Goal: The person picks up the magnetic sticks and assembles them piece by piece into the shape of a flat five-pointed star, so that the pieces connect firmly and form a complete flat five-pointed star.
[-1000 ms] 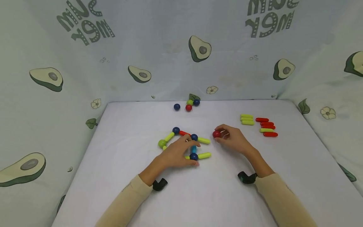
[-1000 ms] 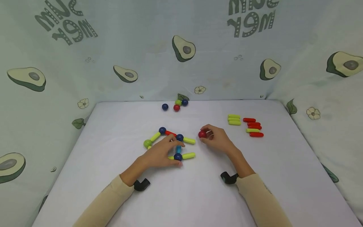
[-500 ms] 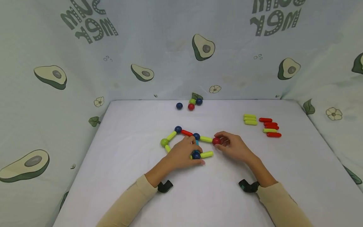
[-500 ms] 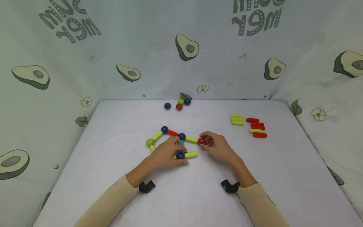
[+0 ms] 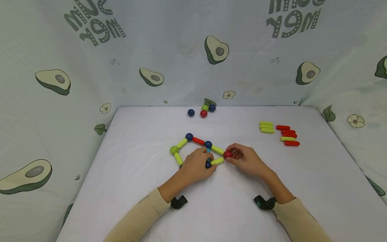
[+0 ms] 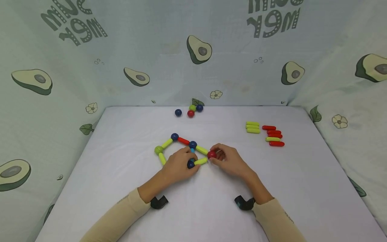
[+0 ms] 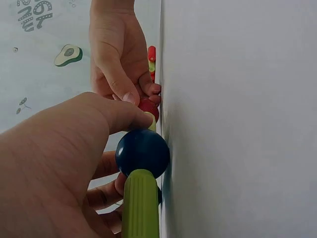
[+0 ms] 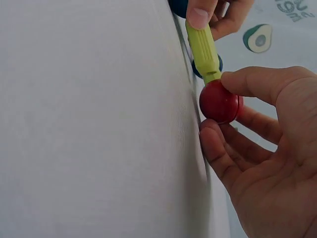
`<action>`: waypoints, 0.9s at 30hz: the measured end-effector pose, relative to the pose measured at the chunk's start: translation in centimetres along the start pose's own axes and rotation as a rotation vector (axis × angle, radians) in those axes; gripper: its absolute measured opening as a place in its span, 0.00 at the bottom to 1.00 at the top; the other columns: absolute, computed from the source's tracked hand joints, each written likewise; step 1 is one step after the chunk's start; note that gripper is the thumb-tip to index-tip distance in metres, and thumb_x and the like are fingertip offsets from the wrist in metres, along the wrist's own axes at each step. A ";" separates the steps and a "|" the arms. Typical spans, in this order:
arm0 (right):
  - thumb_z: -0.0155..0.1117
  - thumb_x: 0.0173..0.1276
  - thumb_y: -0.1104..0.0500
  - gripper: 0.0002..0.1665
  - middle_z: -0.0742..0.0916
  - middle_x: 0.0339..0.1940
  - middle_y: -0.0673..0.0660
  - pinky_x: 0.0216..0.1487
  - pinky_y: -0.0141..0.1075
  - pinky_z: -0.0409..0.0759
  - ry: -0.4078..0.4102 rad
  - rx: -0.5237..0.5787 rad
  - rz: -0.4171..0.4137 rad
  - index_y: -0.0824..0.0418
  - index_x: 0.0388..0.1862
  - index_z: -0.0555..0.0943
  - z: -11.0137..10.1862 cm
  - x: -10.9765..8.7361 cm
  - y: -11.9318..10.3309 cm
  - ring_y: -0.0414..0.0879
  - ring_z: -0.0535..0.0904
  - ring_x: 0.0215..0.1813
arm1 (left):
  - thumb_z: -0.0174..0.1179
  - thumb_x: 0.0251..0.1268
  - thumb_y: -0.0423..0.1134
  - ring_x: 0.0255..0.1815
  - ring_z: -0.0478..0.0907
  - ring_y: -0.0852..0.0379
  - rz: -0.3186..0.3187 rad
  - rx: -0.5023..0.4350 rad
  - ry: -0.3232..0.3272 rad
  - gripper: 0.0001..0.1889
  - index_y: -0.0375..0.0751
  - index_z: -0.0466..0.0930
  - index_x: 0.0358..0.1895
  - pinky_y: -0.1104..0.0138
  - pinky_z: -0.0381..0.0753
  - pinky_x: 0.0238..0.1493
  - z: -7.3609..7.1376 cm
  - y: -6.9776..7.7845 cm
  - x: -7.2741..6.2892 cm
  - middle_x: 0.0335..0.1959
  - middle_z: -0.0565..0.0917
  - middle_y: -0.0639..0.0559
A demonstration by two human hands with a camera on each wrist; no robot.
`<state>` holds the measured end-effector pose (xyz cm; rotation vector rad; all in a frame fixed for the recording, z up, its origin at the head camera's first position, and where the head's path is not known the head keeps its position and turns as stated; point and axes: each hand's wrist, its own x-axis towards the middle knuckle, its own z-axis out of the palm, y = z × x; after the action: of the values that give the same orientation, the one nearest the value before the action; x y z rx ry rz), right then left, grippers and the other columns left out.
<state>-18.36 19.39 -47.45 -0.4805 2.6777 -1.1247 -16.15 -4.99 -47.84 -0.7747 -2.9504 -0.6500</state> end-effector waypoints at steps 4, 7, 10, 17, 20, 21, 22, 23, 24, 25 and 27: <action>0.73 0.68 0.57 0.20 0.86 0.45 0.52 0.46 0.32 0.81 -0.005 0.005 -0.012 0.56 0.57 0.81 0.3 -0.2 -0.1 0.45 0.80 0.43 | 0.68 0.66 0.54 0.38 0.75 0.62 0.016 -0.002 0.009 0.13 0.51 0.88 0.43 0.73 0.77 0.33 -0.1 -0.1 0.1 0.39 0.79 0.57; 0.73 0.68 0.56 0.21 0.86 0.45 0.52 0.46 0.32 0.81 -0.003 0.002 -0.020 0.56 0.58 0.80 0.4 -0.4 0.0 0.45 0.80 0.43 | 0.68 0.65 0.57 0.38 0.74 0.62 0.008 -0.028 0.002 0.17 0.51 0.86 0.46 0.73 0.76 0.35 0.1 -0.3 0.1 0.41 0.79 0.57; 0.72 0.69 0.55 0.21 0.86 0.45 0.51 0.46 0.32 0.81 -0.007 -0.001 -0.028 0.56 0.59 0.80 0.5 -0.6 0.0 0.45 0.79 0.43 | 0.69 0.60 0.65 0.38 0.75 0.60 -0.062 -0.060 -0.033 0.27 0.50 0.78 0.53 0.71 0.77 0.37 0.0 -0.6 0.1 0.44 0.78 0.55; 0.70 0.71 0.55 0.18 0.85 0.43 0.50 0.46 0.31 0.80 -0.058 0.011 -0.047 0.54 0.57 0.81 0.6 -0.9 -0.2 0.45 0.79 0.43 | 0.75 0.52 0.65 0.46 0.76 0.56 -0.175 -0.148 -0.151 0.41 0.49 0.67 0.63 0.63 0.83 0.51 -1.0 -1.3 -0.1 0.53 0.78 0.52; 0.68 0.73 0.52 0.17 0.85 0.46 0.50 0.48 0.31 0.81 -0.062 0.005 -0.033 0.54 0.57 0.81 0.3 -1.1 -0.2 0.44 0.79 0.45 | 0.77 0.53 0.60 0.50 0.76 0.58 -0.142 -0.181 -0.198 0.41 0.50 0.67 0.66 0.62 0.82 0.58 -1.7 -1.9 -0.3 0.55 0.79 0.54; 0.68 0.73 0.52 0.17 0.86 0.47 0.50 0.49 0.32 0.81 -0.055 0.002 -0.025 0.55 0.57 0.81 0.1 -1.1 -0.2 0.44 0.79 0.46 | 0.77 0.53 0.59 0.51 0.76 0.59 -0.124 -0.190 -0.214 0.41 0.50 0.67 0.66 0.63 0.82 0.59 -2.0 -2.2 -0.4 0.55 0.79 0.54; 0.67 0.74 0.51 0.17 0.86 0.48 0.50 0.50 0.32 0.81 -0.046 -0.004 -0.015 0.55 0.57 0.81 -0.1 -1.2 -0.1 0.44 0.80 0.47 | 0.78 0.54 0.57 0.52 0.76 0.60 -0.105 -0.197 -0.234 0.40 0.50 0.67 0.66 0.64 0.81 0.59 -2.2 -2.5 -0.5 0.54 0.80 0.55; 0.66 0.75 0.50 0.18 0.86 0.48 0.51 0.51 0.32 0.81 -0.030 -0.011 -0.003 0.55 0.57 0.81 -0.4 -1.2 0.1 0.45 0.80 0.48 | 0.78 0.54 0.56 0.52 0.76 0.60 -0.087 -0.208 -0.255 0.40 0.51 0.67 0.67 0.64 0.81 0.59 -2.5 -2.8 -0.6 0.54 0.80 0.55; 0.66 0.75 0.49 0.18 0.86 0.49 0.51 0.51 0.33 0.81 -0.014 -0.020 0.011 0.55 0.57 0.81 -0.7 -1.2 0.3 0.45 0.80 0.49 | 0.78 0.55 0.53 0.54 0.77 0.60 -0.069 -0.220 -0.279 0.40 0.51 0.66 0.68 0.65 0.81 0.60 -2.8 -3.1 -0.7 0.54 0.81 0.56; 0.66 0.75 0.49 0.18 0.87 0.49 0.52 0.52 0.34 0.81 0.003 -0.028 0.025 0.55 0.57 0.81 -1.0 -1.3 0.4 0.46 0.81 0.49 | 0.79 0.55 0.51 0.55 0.78 0.60 -0.055 -0.227 -0.305 0.41 0.52 0.65 0.69 0.65 0.81 0.60 -3.2 -3.3 -0.7 0.56 0.81 0.56; 0.65 0.76 0.50 0.17 0.87 0.50 0.53 0.52 0.35 0.81 0.040 -0.053 0.038 0.57 0.57 0.81 -1.8 -1.4 1.0 0.47 0.81 0.50 | 0.79 0.56 0.47 0.60 0.78 0.60 -0.028 -0.233 -0.359 0.42 0.52 0.64 0.71 0.63 0.79 0.64 -3.9 -3.8 -0.9 0.60 0.81 0.56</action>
<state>-17.82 21.78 -46.83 -0.4183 2.7455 -1.0662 -17.50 -9.92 -45.89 -0.9608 -3.2481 -0.9652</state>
